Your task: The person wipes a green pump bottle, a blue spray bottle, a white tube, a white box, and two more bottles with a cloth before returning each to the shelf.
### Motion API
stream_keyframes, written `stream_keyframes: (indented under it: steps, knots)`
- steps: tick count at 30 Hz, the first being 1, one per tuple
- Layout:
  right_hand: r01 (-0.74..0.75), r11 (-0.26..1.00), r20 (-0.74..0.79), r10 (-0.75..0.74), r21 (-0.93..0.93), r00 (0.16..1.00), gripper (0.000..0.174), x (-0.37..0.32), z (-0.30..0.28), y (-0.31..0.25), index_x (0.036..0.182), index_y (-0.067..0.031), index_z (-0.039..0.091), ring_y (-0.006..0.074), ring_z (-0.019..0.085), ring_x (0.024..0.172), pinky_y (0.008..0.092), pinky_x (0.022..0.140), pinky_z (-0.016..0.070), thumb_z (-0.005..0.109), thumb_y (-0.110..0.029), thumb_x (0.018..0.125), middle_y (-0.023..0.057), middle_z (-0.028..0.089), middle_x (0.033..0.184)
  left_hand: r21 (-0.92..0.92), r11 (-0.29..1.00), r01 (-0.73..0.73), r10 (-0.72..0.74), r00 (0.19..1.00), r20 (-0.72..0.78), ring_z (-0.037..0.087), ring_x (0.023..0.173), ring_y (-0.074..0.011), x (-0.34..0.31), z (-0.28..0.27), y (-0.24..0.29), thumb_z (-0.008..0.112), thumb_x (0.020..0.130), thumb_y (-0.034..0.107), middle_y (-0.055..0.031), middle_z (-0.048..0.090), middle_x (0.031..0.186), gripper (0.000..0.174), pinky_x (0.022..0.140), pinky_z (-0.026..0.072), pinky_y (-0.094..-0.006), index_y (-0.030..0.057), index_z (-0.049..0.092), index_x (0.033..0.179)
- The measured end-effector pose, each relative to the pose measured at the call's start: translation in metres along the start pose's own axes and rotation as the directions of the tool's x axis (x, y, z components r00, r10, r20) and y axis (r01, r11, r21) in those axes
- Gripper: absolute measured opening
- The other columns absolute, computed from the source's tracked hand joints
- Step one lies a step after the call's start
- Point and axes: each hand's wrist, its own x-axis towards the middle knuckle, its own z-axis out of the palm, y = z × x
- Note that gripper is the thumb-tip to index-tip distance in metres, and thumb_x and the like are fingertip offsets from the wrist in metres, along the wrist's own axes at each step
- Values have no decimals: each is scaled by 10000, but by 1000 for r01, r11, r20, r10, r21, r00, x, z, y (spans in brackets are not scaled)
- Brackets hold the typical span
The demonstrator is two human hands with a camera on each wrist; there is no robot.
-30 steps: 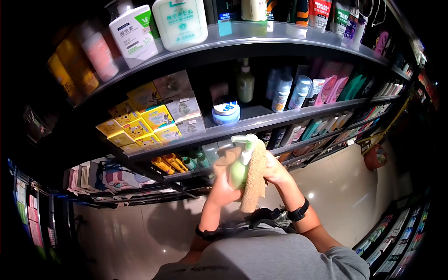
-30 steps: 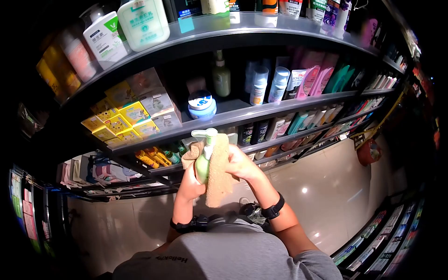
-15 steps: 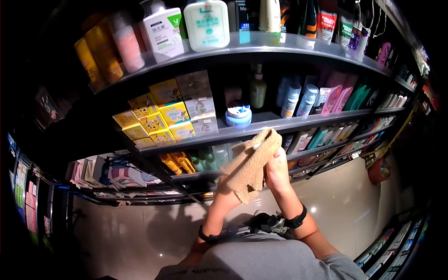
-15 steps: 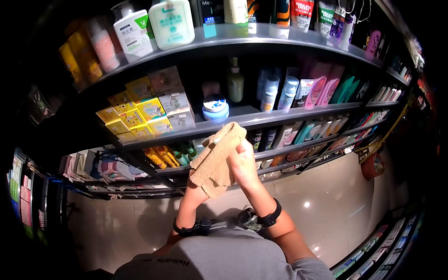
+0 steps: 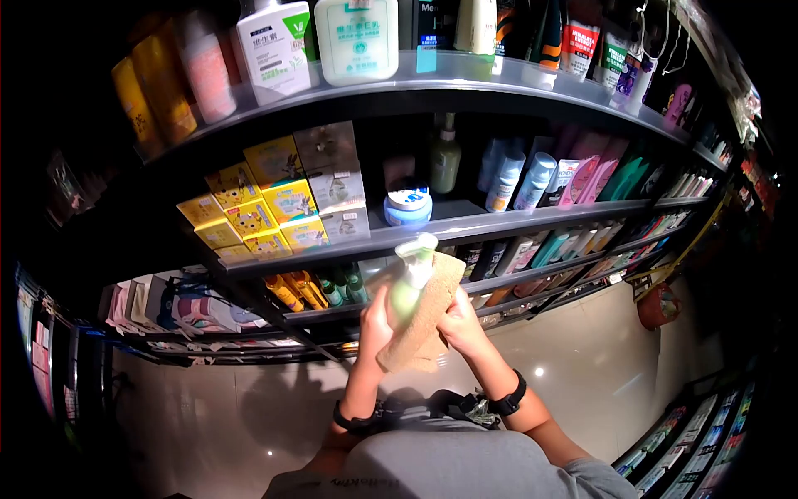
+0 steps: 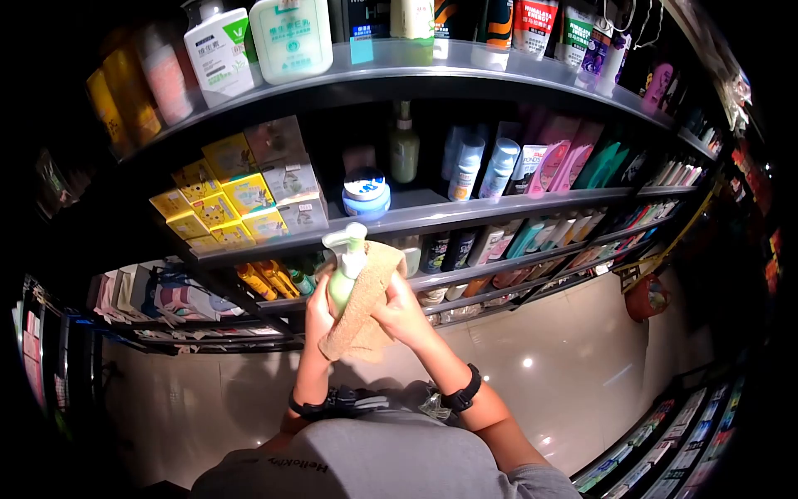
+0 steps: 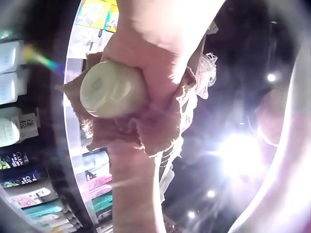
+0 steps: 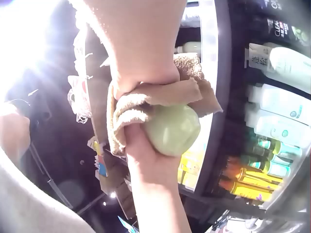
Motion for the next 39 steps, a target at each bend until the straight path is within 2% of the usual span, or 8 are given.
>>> stream_keyframes:
  steps: [5, 7, 11, 16, 20, 25, 27, 39]
  knots:
    - [55, 998, 8, -55, -25, 998, 489, 8, -3, -6, 1132, -1, 399, 115, 498, 944, 264, 814, 403, 620, -67, 702, 45, 507, 1045, 35, 998, -44, 42, 998, 51, 594, 761, -279, 10, -6, -6, 683, 648, 181, -177, 572, 808, 430, 633, 441, -306, 24, 469, 986]
    - [47, 999, -11, -47, -16, 999, 474, 13, -7, -12, 1118, 7, 419, 119, 495, 943, 264, 822, 395, 612, -65, 690, 49, 514, 1036, -28, 977, 210, -201, 961, 192, 594, 784, -280, 15, -6, -6, 680, 647, 184, -174, 575, 851, 445, 668, 442, -308, 36, 465, 1007]
    - [143, 983, -90, -132, 118, 987, 255, 26, -6, -21, 999, 8, 507, 104, 528, 855, 244, 765, 423, 565, -85, 769, 43, 565, 938, -31, 965, -261, 262, 944, 200, 573, 869, -255, 3, 3, -10, 681, 630, 140, -135, 576, 963, 490, 744, 446, -312, 29, 488, 1066]
    - [213, 926, -215, -150, 310, 965, 205, 14, -3, -22, 994, 21, 510, 120, 545, 851, 247, 764, 428, 496, -95, 825, 57, 574, 939, -210, 978, -13, 62, 972, 227, 569, 885, -232, -9, 12, -8, 683, 621, 118, -124, 575, 990, 482, 769, 439, -309, 20, 518, 1064]
    - [182, 967, -190, -148, 177, 971, 215, 9, 0, -12, 995, 26, 505, 121, 530, 880, 251, 783, 415, 498, -70, 803, 59, 562, 955, -246, 961, 129, -57, 958, 281, 575, 881, -217, -13, 6, -11, 678, 625, 108, -118, 582, 991, 488, 758, 441, -298, 19, 512, 1075]
    - [112, 964, -161, -74, 241, 984, 235, 6, 14, -4, 1006, 25, 488, 113, 523, 878, 251, 780, 412, 488, -89, 801, 56, 553, 964, -47, 998, -44, 56, 955, 292, 589, 845, -225, -14, -16, -4, 671, 633, 112, -121, 588, 968, 487, 733, 449, -287, 6, 501, 1077]
    - [92, 962, -145, -55, 258, 988, 237, 6, 20, -3, 1005, 24, 487, 111, 523, 874, 250, 778, 412, 481, -101, 804, 54, 552, 962, -37, 997, -72, 79, 969, 235, 525, 806, -85, -16, -20, -3, 684, 635, 91, -57, 589, 916, 452, 740, 433, -248, -22, 506, 1035]
    - [145, 930, -248, -61, 338, 967, 257, 7, 33, 9, 1028, 7, 473, 155, 528, 898, 287, 789, 417, 427, -117, 808, 79, 542, 976, -88, 995, 53, -30, 967, 251, 564, 803, -129, -24, -31, -16, 692, 613, 118, -99, 606, 916, 487, 724, 438, -267, -9, 511, 1046]
